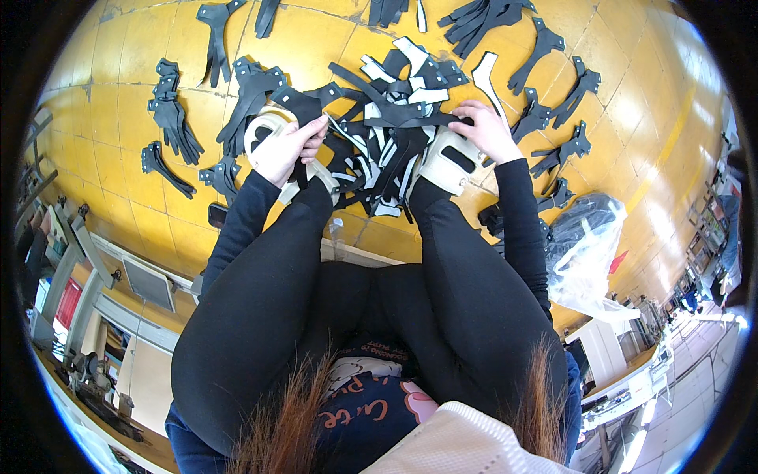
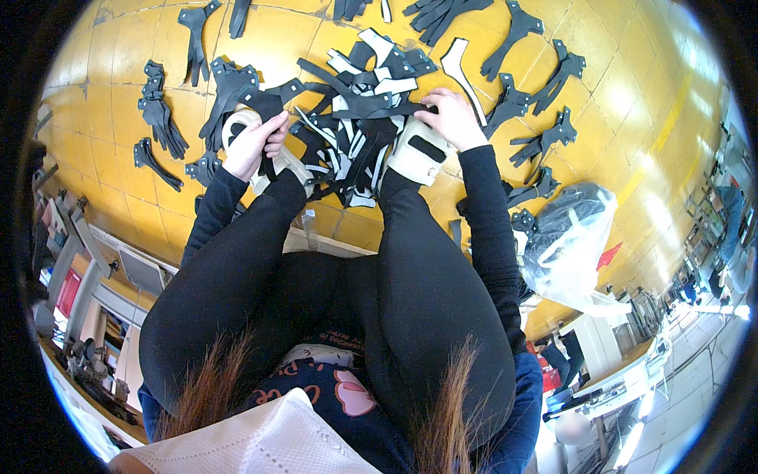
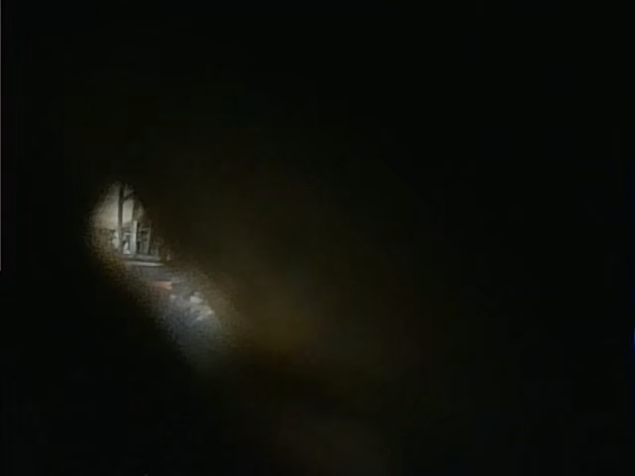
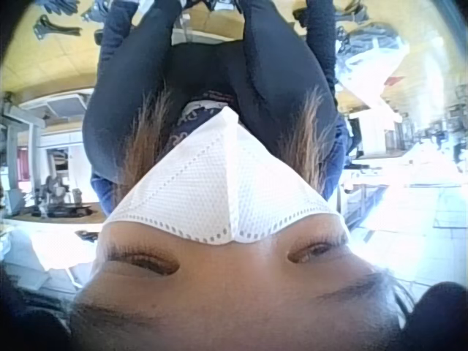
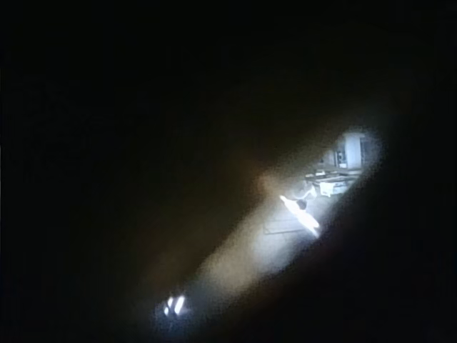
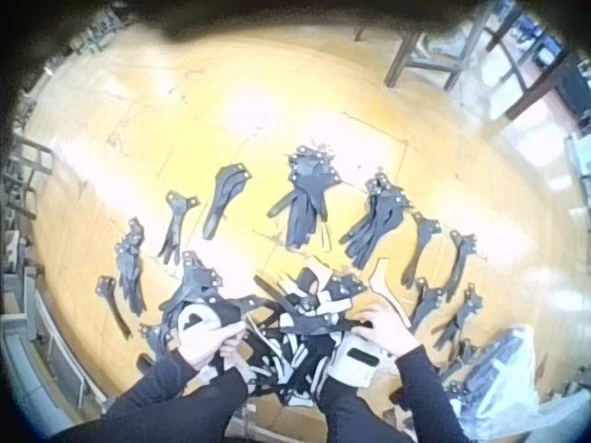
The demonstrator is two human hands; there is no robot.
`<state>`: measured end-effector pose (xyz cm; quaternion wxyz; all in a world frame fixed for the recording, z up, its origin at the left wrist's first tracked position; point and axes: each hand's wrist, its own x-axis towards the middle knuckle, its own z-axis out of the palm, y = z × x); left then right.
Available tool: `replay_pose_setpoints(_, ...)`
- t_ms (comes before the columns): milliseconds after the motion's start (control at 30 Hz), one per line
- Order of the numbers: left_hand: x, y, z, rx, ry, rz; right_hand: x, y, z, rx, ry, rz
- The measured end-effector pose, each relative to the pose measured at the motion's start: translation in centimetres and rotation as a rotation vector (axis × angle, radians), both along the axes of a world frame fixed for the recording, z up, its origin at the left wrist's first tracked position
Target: The person sits on the floor and sorts through a large pile of black and white plastic components. They pick up individual pieces, separate them, and place them into smaller piles on the yellow floor.
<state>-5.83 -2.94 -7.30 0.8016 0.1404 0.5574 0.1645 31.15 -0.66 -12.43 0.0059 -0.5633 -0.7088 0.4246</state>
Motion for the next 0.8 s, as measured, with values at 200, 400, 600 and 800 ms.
replay_pose_setpoints(200, -0.1, 0.0, 0.1, 0.003, -0.009, 0.008, -1.0, 0.6, 1.0, -0.131, 0.015, 0.054)
replay_pose_setpoints(400, 0.1, 0.2, 0.1, -0.001, -0.005, 0.000, -0.7, -0.7, 0.9, 0.203, -0.163, 0.028)
replay_pose_setpoints(600, 0.1, 0.0, 0.0, 0.002, 0.002, 0.012, -0.7, -0.6, 0.8, 0.069, -0.115, 0.098)
replay_pose_setpoints(800, 0.1, -0.1, 0.4, -0.022, 0.004, 0.037, -0.9, -1.7, 0.0, 0.144, -0.256, 0.026)
